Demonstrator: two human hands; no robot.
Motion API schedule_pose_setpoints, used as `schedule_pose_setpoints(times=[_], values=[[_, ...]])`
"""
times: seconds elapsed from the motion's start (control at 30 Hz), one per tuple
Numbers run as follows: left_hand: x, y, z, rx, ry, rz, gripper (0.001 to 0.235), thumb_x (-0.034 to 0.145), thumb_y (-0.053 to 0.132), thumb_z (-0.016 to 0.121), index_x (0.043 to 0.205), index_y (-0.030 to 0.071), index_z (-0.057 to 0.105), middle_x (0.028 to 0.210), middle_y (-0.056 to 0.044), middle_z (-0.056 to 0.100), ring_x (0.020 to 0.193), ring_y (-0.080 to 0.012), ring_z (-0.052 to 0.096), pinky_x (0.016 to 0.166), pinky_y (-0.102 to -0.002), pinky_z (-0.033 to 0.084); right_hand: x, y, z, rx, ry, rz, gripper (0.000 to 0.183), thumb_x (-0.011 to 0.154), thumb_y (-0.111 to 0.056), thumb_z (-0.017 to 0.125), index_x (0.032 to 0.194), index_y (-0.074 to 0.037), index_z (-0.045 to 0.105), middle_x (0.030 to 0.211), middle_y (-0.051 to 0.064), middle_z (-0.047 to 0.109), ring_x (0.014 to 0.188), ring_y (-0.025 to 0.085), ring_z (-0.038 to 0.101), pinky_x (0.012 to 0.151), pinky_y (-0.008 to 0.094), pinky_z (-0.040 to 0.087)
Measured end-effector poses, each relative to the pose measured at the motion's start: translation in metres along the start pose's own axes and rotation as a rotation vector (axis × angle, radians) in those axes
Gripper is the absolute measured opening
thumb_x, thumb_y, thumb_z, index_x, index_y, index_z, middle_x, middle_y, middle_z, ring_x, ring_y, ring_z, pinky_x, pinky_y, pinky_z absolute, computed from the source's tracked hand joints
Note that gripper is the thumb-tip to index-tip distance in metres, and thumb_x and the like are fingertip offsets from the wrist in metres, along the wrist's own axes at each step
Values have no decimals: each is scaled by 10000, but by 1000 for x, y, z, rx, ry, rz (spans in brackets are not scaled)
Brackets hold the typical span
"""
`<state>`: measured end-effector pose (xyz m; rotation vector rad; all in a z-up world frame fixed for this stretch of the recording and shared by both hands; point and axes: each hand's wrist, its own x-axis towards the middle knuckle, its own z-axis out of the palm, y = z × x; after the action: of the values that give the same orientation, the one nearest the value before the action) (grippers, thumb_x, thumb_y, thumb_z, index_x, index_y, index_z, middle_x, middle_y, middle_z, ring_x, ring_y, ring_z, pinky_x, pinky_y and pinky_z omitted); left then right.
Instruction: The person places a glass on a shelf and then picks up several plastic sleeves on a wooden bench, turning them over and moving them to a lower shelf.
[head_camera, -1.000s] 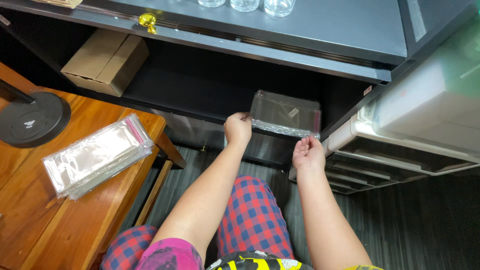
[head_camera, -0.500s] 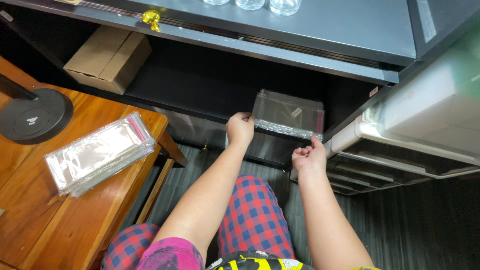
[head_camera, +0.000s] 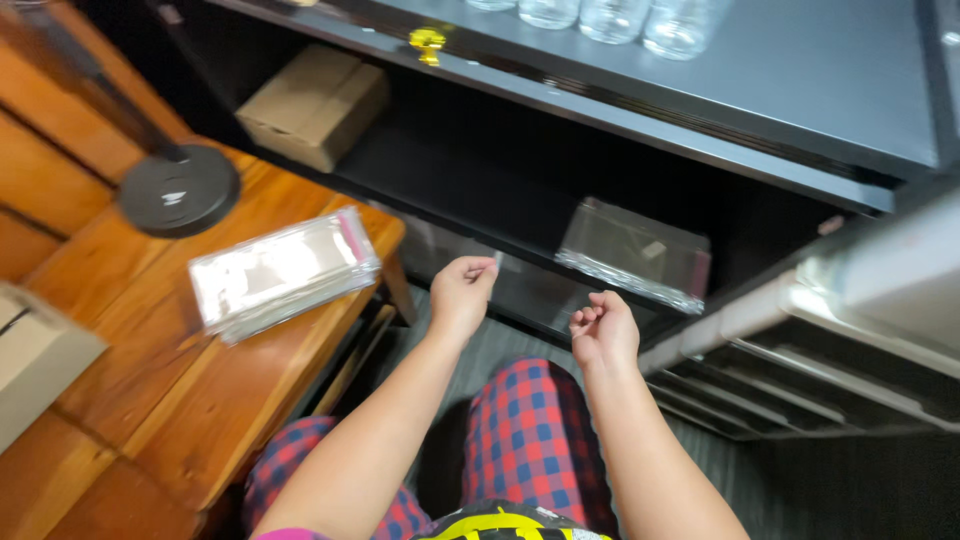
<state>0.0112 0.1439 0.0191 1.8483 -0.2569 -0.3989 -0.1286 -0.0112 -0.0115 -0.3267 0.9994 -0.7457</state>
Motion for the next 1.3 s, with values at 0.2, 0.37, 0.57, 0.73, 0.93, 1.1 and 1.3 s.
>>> schedule_pose_setpoints(times=[0.2,0.37,0.57,0.73,0.93,1.1,1.3], values=[[4,-29,-90,-141,208,96,167,890,185,761,1041,142,819,943,-89,799,832,-194,765,722,-316,631,-27,48,44,-116,-162,-54,216,838,23,688,964,-121,588,660,-17,366,573,120,439,652,289,496],[-2,-47,-176,-159,437,126,177,921,164,761,1082,109,809,939,-118,775,837,-168,717,711,-328,607,-59,84,85,-366,-355,-142,208,892,-28,708,1079,-72,629,683,-12,438,561,96,509,638,262,518],[-6,-67,-259,-154,737,124,174,893,157,778,1062,133,811,916,-65,750,827,-139,671,750,-294,570,-67,134,124,-576,-504,-264,140,879,-19,743,1016,-21,712,671,4,509,571,94,571,630,230,563],[-7,-82,-301,-176,869,56,163,871,205,807,1032,186,818,943,-10,751,860,-125,691,781,-273,583,-76,163,158,-800,-566,-302,203,874,-72,756,1073,-29,763,770,45,641,682,91,646,683,228,611],[-11,-89,-321,-178,831,10,217,871,186,796,1084,148,810,977,-61,745,879,-148,687,780,-279,600,-77,190,179,-1078,-677,-523,269,858,-125,809,1123,-85,790,843,60,734,695,112,710,660,249,629],[-16,-92,-326,-125,733,-18,310,877,171,808,1182,120,785,1046,-114,757,918,-189,710,798,-313,604,-80,197,182,-1249,-672,-630,288,843,-152,811,1122,-83,792,846,38,757,655,122,724,625,262,594],[-12,-98,-323,13,638,-62,340,846,249,837,1180,199,797,1002,-13,787,896,-135,738,794,-291,599,-78,202,183,-1259,-639,-635,330,813,-181,832,1125,-85,785,794,-6,743,622,97,717,604,235,579]])
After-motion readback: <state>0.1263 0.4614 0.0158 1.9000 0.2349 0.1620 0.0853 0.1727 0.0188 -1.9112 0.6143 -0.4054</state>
